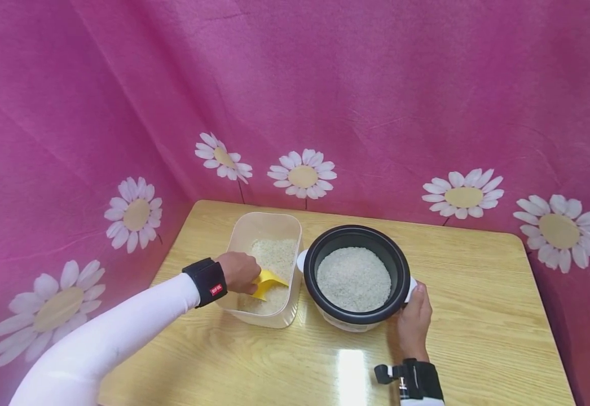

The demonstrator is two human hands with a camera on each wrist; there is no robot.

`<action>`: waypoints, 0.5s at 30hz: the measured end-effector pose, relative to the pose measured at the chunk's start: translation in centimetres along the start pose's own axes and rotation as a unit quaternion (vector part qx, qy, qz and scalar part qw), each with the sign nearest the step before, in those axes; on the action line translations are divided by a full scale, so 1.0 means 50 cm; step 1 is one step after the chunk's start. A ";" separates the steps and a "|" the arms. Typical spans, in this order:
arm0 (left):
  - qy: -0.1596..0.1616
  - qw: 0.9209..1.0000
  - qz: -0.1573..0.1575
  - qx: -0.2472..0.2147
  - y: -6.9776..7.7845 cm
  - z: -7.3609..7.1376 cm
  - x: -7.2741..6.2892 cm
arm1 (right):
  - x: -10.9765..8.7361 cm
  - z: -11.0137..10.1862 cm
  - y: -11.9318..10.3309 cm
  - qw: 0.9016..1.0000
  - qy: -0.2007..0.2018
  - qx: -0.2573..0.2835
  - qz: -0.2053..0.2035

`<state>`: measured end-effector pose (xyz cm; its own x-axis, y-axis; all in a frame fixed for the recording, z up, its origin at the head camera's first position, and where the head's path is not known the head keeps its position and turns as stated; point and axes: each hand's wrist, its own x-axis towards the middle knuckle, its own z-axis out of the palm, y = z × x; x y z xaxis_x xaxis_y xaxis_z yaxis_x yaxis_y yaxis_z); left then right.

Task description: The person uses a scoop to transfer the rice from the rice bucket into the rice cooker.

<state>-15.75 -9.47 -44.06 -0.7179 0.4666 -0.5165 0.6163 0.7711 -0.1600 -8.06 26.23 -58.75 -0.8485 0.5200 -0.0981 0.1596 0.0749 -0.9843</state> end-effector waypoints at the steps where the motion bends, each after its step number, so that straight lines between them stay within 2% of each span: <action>1: -0.002 1.000 0.000 -0.001 -0.003 0.003 0.003 | 0.000 0.000 0.001 1.000 -0.001 -0.002 0.000; 8: -0.010 0.999 0.022 -0.040 -0.022 0.022 0.006 | -0.002 0.004 0.002 1.000 0.000 0.006 -0.003; 12: 0.008 0.998 0.039 -0.051 -0.032 0.033 0.002 | -0.002 0.005 0.002 1.000 0.006 0.011 0.002; 15: 0.009 0.998 0.043 -0.052 -0.034 0.040 0.006 | -0.001 0.003 0.004 1.000 0.010 0.017 0.005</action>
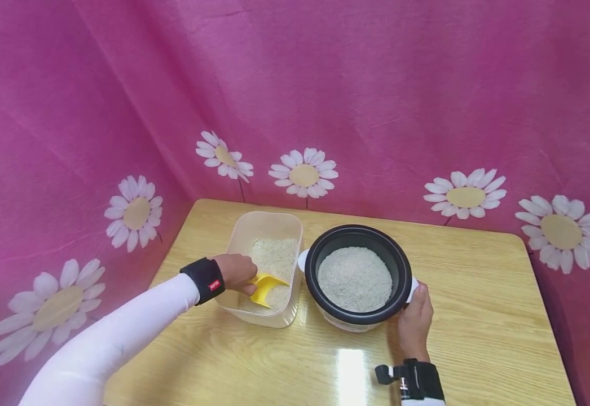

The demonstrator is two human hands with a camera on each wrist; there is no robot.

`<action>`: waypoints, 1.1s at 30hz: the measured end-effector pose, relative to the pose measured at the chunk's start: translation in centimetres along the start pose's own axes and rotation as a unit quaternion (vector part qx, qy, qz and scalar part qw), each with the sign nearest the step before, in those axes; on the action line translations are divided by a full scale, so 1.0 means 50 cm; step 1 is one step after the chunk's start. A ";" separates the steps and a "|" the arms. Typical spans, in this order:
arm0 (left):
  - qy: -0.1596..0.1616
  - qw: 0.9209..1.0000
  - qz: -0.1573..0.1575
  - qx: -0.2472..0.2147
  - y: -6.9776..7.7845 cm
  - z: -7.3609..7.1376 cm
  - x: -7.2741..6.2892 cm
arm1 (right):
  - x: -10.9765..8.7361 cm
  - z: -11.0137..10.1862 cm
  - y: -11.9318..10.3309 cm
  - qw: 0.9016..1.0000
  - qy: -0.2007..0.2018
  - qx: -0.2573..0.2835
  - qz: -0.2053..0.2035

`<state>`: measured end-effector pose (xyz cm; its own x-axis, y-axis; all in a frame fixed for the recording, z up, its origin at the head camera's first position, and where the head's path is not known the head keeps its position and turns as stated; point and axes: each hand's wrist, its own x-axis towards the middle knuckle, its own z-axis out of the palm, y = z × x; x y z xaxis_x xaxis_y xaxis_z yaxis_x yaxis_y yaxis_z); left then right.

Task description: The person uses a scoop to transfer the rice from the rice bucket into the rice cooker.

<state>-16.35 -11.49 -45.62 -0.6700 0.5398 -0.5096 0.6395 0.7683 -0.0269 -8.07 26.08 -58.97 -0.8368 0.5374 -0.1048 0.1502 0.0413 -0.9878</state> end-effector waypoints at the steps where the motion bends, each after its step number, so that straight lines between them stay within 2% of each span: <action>1: -0.009 1.000 -0.005 -0.002 0.001 0.000 0.001 | 0.001 0.000 0.001 1.000 -0.001 0.002 -0.002; 6: -0.026 1.000 -0.002 -0.004 -0.003 0.018 0.009 | 0.003 -0.001 0.003 1.000 0.000 0.007 0.001; 13: -0.010 1.000 0.002 -0.011 -0.003 0.024 -0.002 | -0.002 -0.002 0.005 0.999 -0.008 0.003 0.033; 17: -0.008 1.000 0.005 -0.013 -0.003 0.028 0.000 | -0.004 -0.004 0.009 0.999 0.005 -0.005 0.039; 23: -0.007 1.000 -0.004 -0.026 -0.001 0.029 0.004 | 0.000 -0.004 0.014 0.999 0.033 -0.031 0.015; 30: 0.009 0.999 -0.004 -0.037 -0.005 0.024 -0.003 | 0.001 -0.004 0.007 0.999 0.012 -0.028 0.021; 33: 0.006 0.999 -0.001 -0.042 -0.009 0.025 -0.002 | 0.003 -0.002 0.005 1.000 0.011 -0.017 0.024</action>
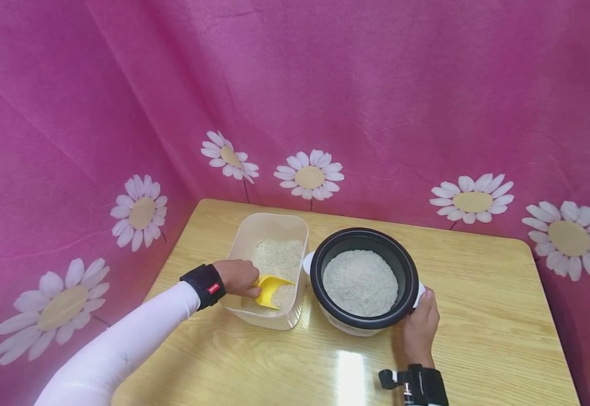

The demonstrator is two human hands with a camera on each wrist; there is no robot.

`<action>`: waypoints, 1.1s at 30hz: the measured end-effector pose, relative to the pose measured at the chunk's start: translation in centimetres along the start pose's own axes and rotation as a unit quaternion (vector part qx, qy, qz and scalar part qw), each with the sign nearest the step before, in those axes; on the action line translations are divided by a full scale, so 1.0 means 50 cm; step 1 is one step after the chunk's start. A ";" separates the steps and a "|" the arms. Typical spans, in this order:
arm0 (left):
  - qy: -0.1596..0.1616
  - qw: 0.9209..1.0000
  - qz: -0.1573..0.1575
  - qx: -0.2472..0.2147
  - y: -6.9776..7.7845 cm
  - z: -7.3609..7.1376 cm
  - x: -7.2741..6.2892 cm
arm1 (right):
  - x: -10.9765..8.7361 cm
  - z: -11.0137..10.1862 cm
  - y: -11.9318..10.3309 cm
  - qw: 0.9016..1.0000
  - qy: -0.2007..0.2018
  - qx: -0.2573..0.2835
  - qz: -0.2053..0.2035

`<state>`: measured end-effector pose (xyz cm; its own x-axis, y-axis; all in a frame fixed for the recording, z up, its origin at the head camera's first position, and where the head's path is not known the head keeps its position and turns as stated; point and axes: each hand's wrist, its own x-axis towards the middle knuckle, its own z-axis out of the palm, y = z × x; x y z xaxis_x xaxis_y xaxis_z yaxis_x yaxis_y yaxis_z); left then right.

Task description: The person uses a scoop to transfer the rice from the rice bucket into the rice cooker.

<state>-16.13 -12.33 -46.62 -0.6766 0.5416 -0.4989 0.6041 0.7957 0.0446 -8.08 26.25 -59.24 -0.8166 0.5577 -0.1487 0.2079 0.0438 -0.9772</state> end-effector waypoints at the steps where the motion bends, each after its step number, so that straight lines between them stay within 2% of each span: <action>1: -0.002 1.000 0.001 -0.003 -0.001 -0.001 0.001 | 0.001 0.000 0.000 1.000 -0.001 0.004 0.000; 6: -0.014 1.000 -0.002 -0.020 -0.003 -0.004 0.007 | 0.004 -0.001 0.000 1.000 0.003 0.012 -0.005; 14: -0.021 0.998 -0.020 -0.047 -0.010 0.000 0.016 | 0.003 0.001 -0.006 0.998 0.022 0.051 0.009; 19: -0.022 0.998 -0.022 -0.053 -0.011 0.001 0.015 | 0.001 0.001 -0.008 0.999 0.014 0.050 0.018; 23: -0.023 0.998 -0.022 -0.059 -0.014 0.001 0.016 | 0.001 0.002 -0.006 0.997 0.013 0.073 0.015; 33: -0.072 0.992 -0.041 -0.093 -0.016 -0.016 0.008 | -0.003 0.004 -0.003 0.994 0.000 0.103 0.030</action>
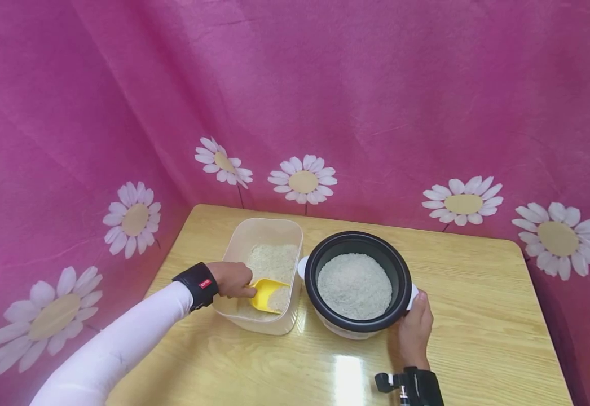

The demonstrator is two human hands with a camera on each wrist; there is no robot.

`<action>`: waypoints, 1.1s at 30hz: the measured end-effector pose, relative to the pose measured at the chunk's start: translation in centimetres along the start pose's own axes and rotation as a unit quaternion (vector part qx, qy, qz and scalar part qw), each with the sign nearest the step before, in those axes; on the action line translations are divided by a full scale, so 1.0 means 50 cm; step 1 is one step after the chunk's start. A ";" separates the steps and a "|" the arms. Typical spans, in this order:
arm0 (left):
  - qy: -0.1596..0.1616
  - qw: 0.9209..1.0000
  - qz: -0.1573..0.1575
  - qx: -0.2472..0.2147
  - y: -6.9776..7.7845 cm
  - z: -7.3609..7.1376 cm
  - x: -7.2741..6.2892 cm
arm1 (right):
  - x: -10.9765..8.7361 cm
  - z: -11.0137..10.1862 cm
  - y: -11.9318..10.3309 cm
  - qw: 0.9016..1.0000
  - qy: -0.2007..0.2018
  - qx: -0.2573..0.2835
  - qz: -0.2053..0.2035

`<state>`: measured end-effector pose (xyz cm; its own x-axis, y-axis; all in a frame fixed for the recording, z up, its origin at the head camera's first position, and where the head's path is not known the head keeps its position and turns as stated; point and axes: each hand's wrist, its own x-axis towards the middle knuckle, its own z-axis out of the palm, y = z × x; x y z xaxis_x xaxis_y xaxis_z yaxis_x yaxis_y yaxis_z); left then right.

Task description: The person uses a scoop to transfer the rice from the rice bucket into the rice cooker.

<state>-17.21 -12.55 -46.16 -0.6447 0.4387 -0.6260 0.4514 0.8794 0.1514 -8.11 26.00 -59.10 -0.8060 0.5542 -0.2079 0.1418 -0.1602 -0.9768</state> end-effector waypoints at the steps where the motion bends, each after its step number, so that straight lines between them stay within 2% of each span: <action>1: -0.005 1.000 -0.005 -0.002 0.000 -0.001 -0.002 | 0.000 0.000 0.000 1.000 -0.002 -0.001 0.000; 6: -0.009 1.000 -0.011 -0.007 0.004 -0.001 -0.012 | 0.001 0.003 0.001 1.000 -0.005 -0.011 -0.011; 12: -0.012 1.000 -0.007 -0.011 0.013 -0.005 -0.026 | -0.001 0.002 0.001 0.994 0.002 -0.088 -0.062; 15: -0.022 1.000 -0.011 -0.017 0.017 -0.008 -0.035 | -0.001 0.001 0.000 0.992 0.000 -0.107 -0.072; 20: -0.037 0.999 -0.011 -0.032 0.019 -0.008 -0.053 | -0.001 -0.001 0.000 0.993 -0.007 -0.105 -0.061; 27: -0.038 0.997 -0.012 -0.070 0.010 -0.016 -0.076 | 0.000 -0.003 0.003 0.994 -0.012 -0.103 -0.037; 33: -0.039 0.994 -0.014 -0.100 -0.001 -0.019 -0.087 | 0.002 -0.003 0.007 0.994 -0.017 -0.099 -0.040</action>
<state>-15.03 -14.31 -42.72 -0.6022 0.4054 -0.6878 0.2972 0.9134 0.2782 -8.06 26.14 -59.46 -0.8379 0.5298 -0.1313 0.1850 0.0494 -0.9815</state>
